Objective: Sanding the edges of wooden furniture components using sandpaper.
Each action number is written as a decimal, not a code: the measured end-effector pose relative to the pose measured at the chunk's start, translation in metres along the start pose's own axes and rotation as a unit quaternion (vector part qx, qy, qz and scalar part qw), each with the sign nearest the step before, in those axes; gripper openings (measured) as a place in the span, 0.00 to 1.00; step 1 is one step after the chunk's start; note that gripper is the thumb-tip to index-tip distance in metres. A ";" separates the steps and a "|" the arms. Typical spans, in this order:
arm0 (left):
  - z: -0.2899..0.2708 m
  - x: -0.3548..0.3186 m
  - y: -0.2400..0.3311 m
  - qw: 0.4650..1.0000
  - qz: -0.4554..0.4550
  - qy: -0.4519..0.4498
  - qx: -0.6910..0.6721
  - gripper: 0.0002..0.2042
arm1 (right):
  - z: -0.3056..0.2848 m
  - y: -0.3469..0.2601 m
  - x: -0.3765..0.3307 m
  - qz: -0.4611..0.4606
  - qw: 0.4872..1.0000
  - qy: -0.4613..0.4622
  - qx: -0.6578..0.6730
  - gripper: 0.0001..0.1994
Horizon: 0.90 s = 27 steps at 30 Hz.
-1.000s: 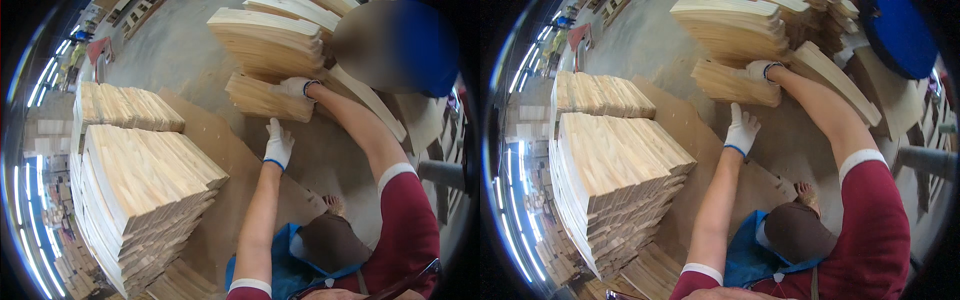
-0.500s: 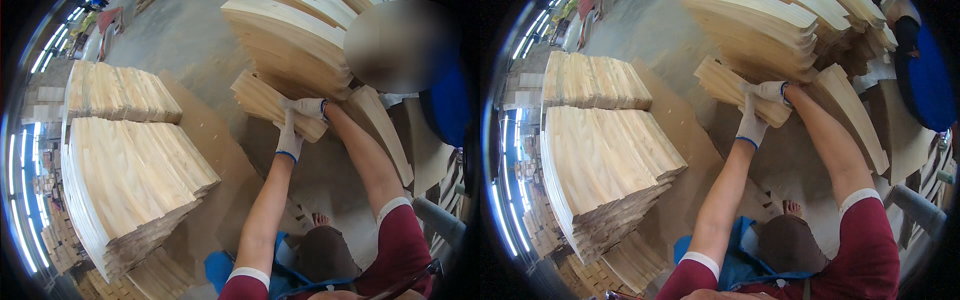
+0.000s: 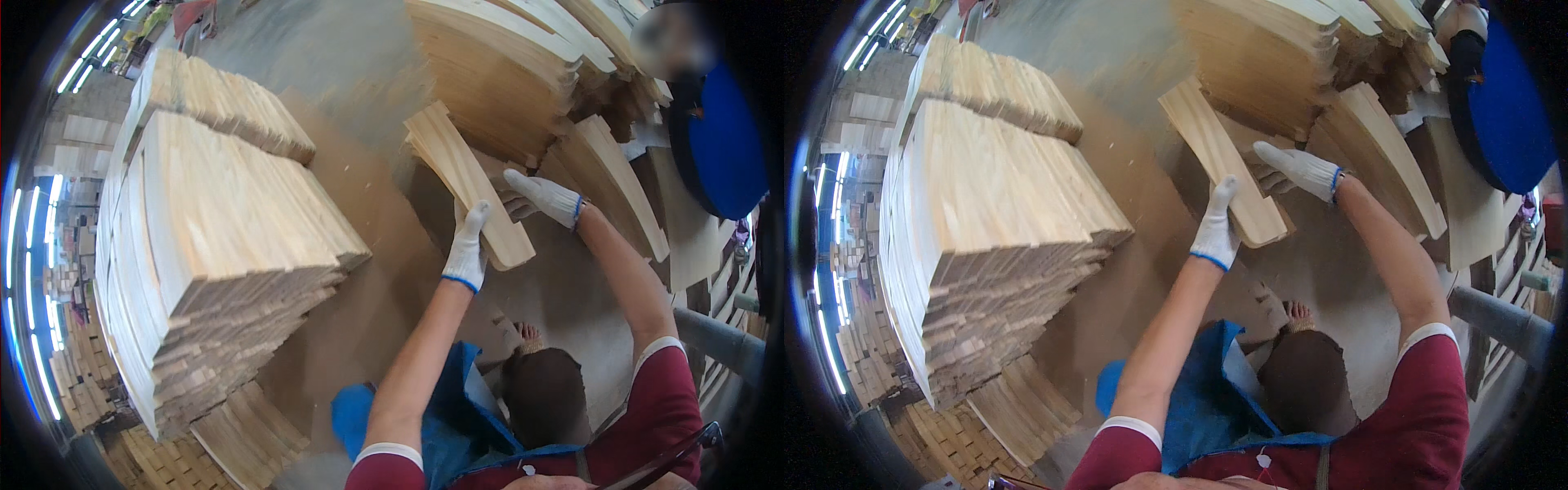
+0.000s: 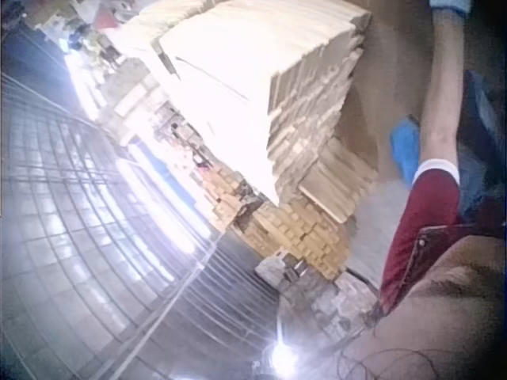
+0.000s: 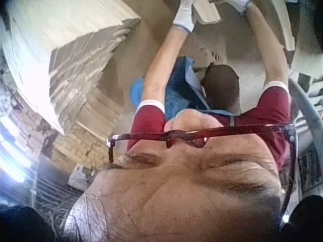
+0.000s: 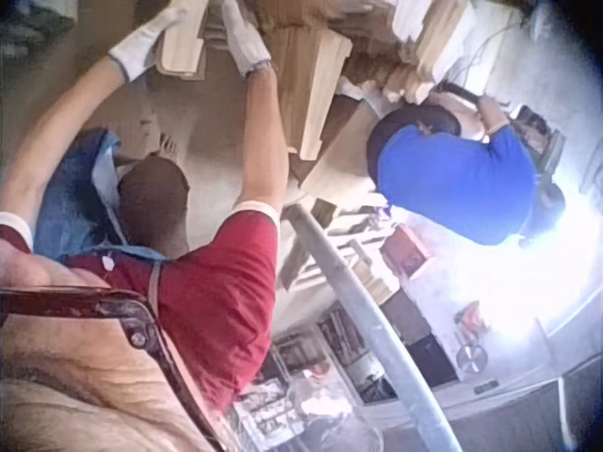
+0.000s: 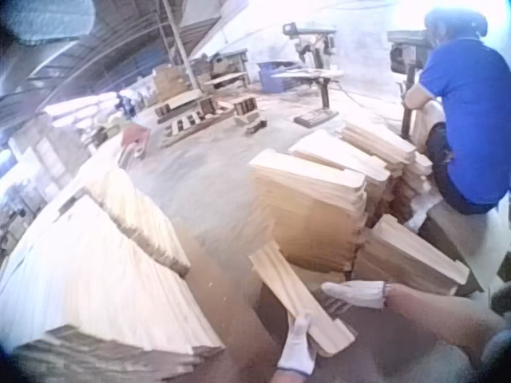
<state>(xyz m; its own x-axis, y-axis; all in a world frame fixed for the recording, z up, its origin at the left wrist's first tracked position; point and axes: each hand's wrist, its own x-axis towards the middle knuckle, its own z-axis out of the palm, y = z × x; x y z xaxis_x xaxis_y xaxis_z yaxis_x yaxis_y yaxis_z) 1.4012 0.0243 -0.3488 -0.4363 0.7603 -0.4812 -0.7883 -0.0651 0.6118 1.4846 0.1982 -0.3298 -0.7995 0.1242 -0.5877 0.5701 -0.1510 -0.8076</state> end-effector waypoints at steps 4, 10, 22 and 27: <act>-0.014 -0.096 0.037 0.994 -0.073 -0.053 -0.060 0.38 | 0.067 -0.001 -0.053 -0.166 0.944 0.116 -0.262 0.37; -0.049 -0.220 0.065 0.994 -0.093 -0.058 -0.031 0.41 | 0.163 -0.007 -0.080 -0.464 0.717 0.054 -0.517 0.42; -0.084 -0.310 0.116 0.951 -0.276 0.040 -0.133 0.39 | 0.267 -0.021 -0.070 -0.572 0.717 -0.144 -0.371 0.48; -0.113 -0.263 0.109 0.925 -0.359 0.105 -0.064 0.47 | 0.271 0.016 -0.031 -0.499 0.794 -0.163 -0.306 0.48</act>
<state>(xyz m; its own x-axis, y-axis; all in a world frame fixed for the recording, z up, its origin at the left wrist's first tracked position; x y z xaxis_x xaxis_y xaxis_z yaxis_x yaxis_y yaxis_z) 1.3810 -0.2554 -0.2263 0.1550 0.4963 -0.8542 -0.9466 0.3220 0.0153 1.4673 -0.0742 -0.3105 -0.8602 -0.3932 0.3247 -0.4737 0.3806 -0.7942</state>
